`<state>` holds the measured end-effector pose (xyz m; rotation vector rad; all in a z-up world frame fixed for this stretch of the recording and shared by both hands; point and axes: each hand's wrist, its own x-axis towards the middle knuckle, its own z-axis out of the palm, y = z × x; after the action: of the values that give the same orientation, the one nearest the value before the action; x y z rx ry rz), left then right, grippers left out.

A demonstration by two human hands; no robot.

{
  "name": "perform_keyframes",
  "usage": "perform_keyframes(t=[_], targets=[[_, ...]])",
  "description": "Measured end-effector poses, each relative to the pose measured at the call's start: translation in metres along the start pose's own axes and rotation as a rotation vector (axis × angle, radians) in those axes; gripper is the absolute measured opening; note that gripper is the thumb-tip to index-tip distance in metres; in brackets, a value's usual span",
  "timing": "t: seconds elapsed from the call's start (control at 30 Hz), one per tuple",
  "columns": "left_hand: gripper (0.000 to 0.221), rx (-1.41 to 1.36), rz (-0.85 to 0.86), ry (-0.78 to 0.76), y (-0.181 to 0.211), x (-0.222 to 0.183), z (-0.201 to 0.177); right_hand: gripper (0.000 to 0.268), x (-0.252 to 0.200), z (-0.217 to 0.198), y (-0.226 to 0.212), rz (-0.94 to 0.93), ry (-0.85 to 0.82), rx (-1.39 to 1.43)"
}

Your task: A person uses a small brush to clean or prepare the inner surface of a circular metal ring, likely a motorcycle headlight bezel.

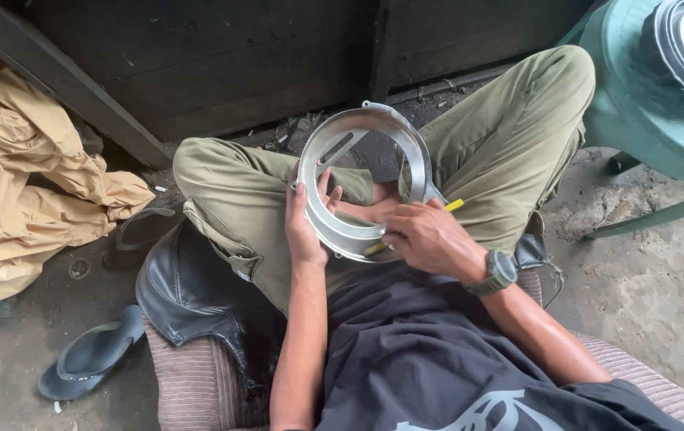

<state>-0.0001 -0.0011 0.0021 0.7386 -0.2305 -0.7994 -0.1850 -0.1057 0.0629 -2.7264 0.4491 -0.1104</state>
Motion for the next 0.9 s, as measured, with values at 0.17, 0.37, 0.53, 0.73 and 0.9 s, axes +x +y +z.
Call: perform_keyframes(t=[0.17,0.37,0.53,0.73,0.9], targets=[[0.060,-0.028,-0.003,0.026,0.001,-0.001,0.001,0.019,0.005,0.011,-0.009,-0.023,0.047,0.021],[0.062,-0.037,-0.007,0.017,0.000,-0.001,-0.001,0.017,-0.002,0.000,-0.002,0.017,-0.002,0.018],[0.060,-0.054,0.010,0.027,-0.006,0.001,-0.004,0.015,0.002,0.014,-0.008,-0.018,0.016,0.049],[0.056,-0.071,0.061,0.060,-0.009,0.002,-0.002,0.018,-0.001,-0.006,0.002,-0.013,-0.075,-0.020],[0.064,-0.132,0.057,0.041,-0.010,0.003,-0.003,0.016,0.001,0.010,-0.009,0.015,-0.041,-0.006]])
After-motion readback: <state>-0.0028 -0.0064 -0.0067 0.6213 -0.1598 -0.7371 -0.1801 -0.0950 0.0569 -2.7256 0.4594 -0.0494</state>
